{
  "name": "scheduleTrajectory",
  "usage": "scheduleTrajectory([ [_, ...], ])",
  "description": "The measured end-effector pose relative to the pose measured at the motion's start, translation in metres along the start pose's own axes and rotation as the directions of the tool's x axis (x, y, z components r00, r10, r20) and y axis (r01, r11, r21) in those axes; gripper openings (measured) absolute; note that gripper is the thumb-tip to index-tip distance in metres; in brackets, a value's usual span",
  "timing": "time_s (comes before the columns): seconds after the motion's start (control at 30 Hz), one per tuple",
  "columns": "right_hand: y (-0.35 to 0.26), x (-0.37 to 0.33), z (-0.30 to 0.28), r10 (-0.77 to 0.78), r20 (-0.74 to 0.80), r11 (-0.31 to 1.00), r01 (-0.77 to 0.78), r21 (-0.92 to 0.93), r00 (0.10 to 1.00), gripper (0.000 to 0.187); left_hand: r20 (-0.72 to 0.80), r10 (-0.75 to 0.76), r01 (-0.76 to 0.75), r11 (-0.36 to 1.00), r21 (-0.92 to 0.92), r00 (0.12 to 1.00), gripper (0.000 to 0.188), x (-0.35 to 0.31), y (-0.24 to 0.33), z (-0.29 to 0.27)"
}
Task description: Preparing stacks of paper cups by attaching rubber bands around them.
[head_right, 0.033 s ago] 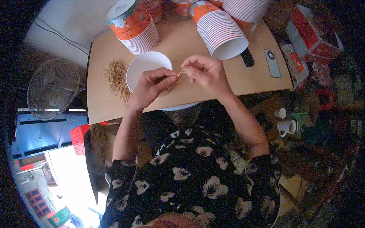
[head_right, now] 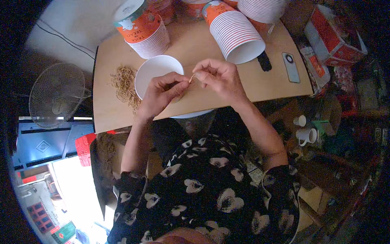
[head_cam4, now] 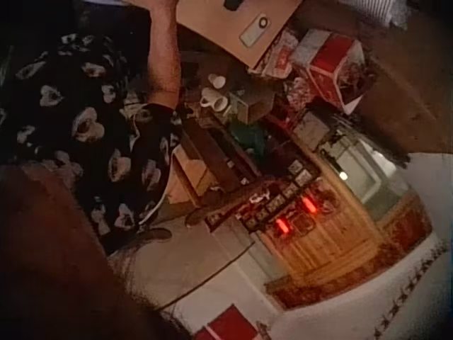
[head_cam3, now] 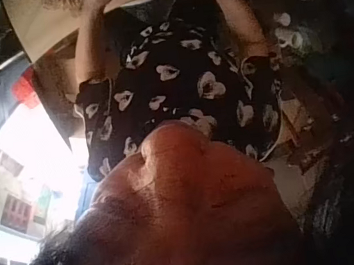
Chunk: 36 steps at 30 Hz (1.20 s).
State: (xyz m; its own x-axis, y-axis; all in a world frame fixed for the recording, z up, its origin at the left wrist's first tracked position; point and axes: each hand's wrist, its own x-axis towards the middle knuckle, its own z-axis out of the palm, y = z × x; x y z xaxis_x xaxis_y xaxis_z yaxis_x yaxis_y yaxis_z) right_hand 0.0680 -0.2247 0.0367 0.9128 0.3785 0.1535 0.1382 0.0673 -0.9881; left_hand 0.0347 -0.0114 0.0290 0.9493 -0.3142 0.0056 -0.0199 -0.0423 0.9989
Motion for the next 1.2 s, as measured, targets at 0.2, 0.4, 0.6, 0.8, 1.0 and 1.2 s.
scheduleTrajectory([
  [0.2, 0.006, 0.002, 0.01, 0.153, 0.037, 0.945, -0.157, 0.287, 0.988, 0.011, -0.196, 0.325, -0.281, 0.934, 0.219, 0.925, 0.014, -0.004, -0.02, 0.011],
  [0.4, 0.004, -0.001, 0.016, 0.205, 0.021, 0.94, -0.202, 0.275, 0.979, 0.01, -0.234, 0.244, -0.21, 0.964, 0.161, 0.941, 0.011, -0.011, -0.026, 0.015],
  [0.6, 0.009, 0.0, 0.018, 0.157, 0.053, 0.973, -0.163, 0.163, 0.986, 0.011, -0.182, 0.224, -0.211, 0.973, 0.09, 0.957, 0.011, -0.017, -0.018, 0.011],
  [0.8, 0.005, -0.003, 0.021, 0.257, 0.119, 0.91, -0.281, 0.305, 0.959, 0.01, -0.196, 0.291, -0.25, 0.945, 0.209, 0.936, 0.012, -0.019, -0.023, 0.01],
  [1.0, 0.012, -0.003, 0.03, 0.361, 0.118, 0.798, -0.372, 0.474, 0.925, 0.008, -0.386, 0.385, -0.358, 0.923, 0.143, 0.838, 0.015, -0.017, -0.033, 0.023],
  [1.2, 0.01, -0.004, 0.034, 0.405, 0.097, 0.808, -0.406, 0.428, 0.909, 0.006, -0.371, 0.503, -0.382, 0.853, 0.355, 0.781, 0.015, -0.019, -0.031, 0.023],
])
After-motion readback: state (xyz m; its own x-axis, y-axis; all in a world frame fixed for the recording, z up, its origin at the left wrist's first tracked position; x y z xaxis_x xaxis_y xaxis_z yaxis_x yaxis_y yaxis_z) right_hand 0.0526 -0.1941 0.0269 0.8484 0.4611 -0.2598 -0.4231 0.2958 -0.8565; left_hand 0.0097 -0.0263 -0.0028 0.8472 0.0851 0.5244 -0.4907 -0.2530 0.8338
